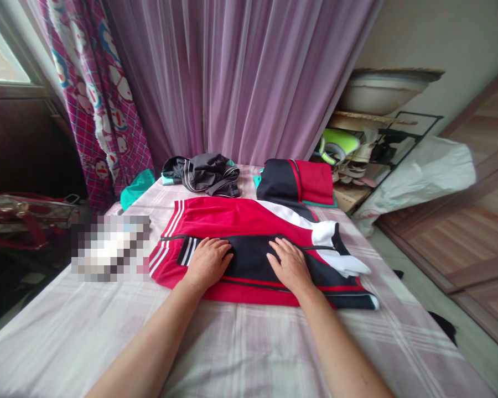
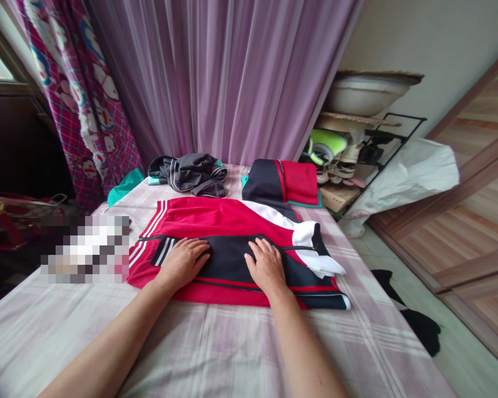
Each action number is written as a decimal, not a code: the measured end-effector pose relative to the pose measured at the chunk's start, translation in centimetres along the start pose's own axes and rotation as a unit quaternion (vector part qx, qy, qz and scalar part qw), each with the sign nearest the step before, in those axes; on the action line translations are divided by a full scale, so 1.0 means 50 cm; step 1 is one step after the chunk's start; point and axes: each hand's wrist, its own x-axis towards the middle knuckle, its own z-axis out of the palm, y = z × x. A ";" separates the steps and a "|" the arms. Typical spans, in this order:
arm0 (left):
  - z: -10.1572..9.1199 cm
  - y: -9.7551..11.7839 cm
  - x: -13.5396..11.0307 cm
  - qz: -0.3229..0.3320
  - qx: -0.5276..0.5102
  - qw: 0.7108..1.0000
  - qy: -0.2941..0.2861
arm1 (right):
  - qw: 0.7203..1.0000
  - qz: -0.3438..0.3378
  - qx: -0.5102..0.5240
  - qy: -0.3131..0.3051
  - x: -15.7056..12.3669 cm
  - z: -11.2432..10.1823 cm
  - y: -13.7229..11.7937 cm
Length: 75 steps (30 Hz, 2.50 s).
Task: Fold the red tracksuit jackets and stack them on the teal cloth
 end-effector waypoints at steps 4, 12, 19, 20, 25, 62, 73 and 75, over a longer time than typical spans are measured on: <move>-0.001 0.001 0.001 0.004 0.000 1.000 -0.014 | 1.000 0.006 0.003 0.022 0.001 -0.001 0.021; 0.005 0.001 0.000 -0.003 0.006 1.000 -0.003 | 0.998 -0.044 0.030 0.036 0.000 -0.028 -0.051; 0.007 -0.003 0.002 0.002 0.002 1.000 -0.008 | 0.996 -0.070 0.054 -0.025 -0.007 -0.013 -0.031; 0.007 -0.004 0.002 0.004 0.001 1.000 -0.008 | 0.997 -0.060 0.055 -0.013 -0.006 -0.011 -0.013; 0.011 -0.014 0.003 0.015 -0.002 1.000 0.003 | 0.993 -0.035 0.094 0.054 -0.003 0.002 0.056; -0.031 -0.090 -0.034 -0.057 0.033 0.997 0.030 | 0.745 0.329 0.528 0.241 0.002 -0.040 0.190; -0.029 -0.067 -0.032 -0.097 0.048 0.994 0.032 | 0.943 0.115 0.306 0.068 -0.017 -0.050 0.100; -0.029 -0.067 -0.033 -0.098 0.043 0.994 0.034 | 0.946 0.126 0.294 0.051 -0.019 -0.043 0.113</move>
